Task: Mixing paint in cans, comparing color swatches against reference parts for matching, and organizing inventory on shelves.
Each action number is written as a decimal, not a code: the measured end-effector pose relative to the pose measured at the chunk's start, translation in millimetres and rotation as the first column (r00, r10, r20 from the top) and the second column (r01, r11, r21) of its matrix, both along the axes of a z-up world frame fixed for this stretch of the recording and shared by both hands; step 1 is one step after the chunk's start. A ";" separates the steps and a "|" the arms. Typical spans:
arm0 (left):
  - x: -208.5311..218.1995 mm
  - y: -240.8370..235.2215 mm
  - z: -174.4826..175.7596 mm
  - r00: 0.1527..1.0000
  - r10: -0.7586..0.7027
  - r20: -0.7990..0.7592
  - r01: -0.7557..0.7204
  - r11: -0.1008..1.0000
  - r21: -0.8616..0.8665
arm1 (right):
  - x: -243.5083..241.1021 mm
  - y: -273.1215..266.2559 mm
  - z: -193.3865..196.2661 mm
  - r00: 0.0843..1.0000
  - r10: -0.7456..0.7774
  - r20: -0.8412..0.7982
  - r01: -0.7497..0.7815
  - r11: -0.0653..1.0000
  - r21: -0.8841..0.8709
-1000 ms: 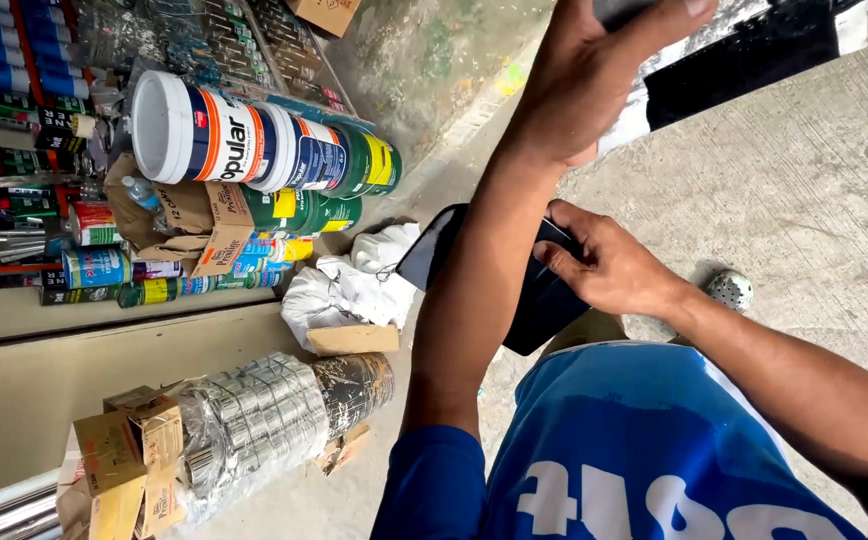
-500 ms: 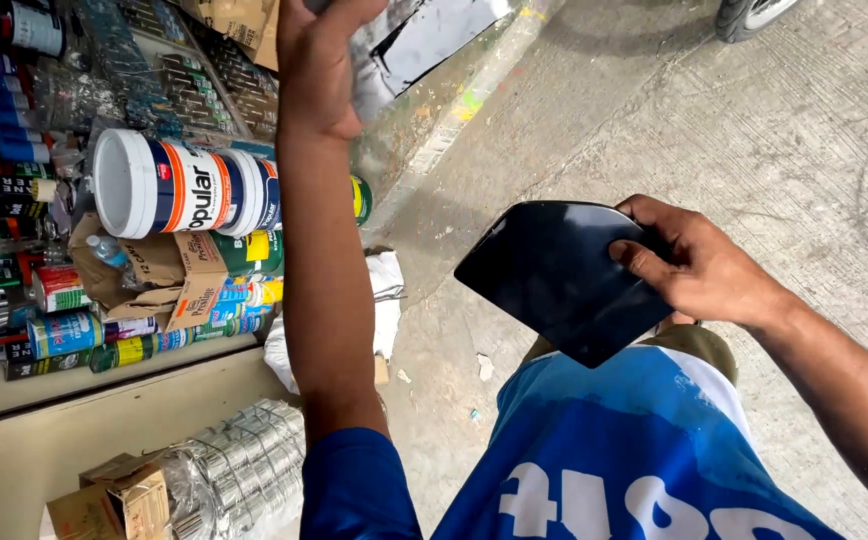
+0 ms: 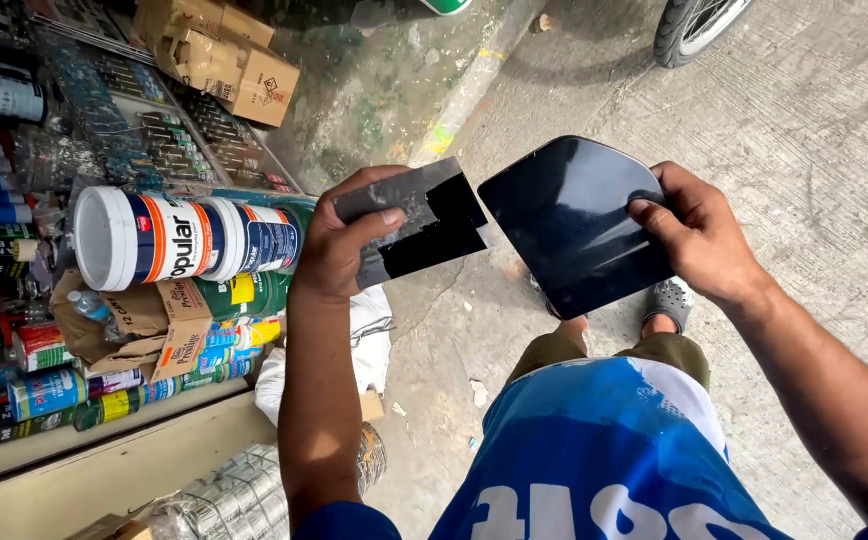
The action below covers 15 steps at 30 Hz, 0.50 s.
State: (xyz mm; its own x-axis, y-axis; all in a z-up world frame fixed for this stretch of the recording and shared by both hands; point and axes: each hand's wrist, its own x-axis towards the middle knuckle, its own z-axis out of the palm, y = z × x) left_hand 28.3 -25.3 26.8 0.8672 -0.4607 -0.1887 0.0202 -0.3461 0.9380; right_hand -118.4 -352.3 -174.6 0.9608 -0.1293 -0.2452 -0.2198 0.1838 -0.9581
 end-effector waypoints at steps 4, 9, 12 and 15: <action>-6.7 5.1 -26.1 0.999 -0.007 -0.053 0.005 0.999 -0.037 | -4.3 4.9 -13.2 0.995 -0.061 0.078 0.058 0.998 0.039; -13.0 1.4 -29.8 0.988 0.023 -0.153 -0.034 0.997 -0.069 | -7.8 7.8 -24.2 0.991 -0.089 0.103 0.077 0.990 0.118; -15.0 -0.4 -29.3 0.987 0.006 -0.158 -0.023 0.994 -0.103 | -8.5 11.2 -27.3 0.991 -0.111 0.072 0.099 0.984 0.150; -17.3 -5.3 -25.4 0.987 0.000 -0.161 -0.016 0.995 -0.096 | -7.6 12.1 -21.5 0.989 -0.121 0.081 0.102 0.973 0.205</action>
State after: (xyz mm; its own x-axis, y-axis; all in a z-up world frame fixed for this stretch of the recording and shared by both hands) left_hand 10.9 -30.5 1.4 0.8328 -0.4770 -0.2808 0.1760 -0.2529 0.9514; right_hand -126.0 -340.2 -196.1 0.9627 -0.1946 -0.1878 -0.0991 0.3921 -0.9146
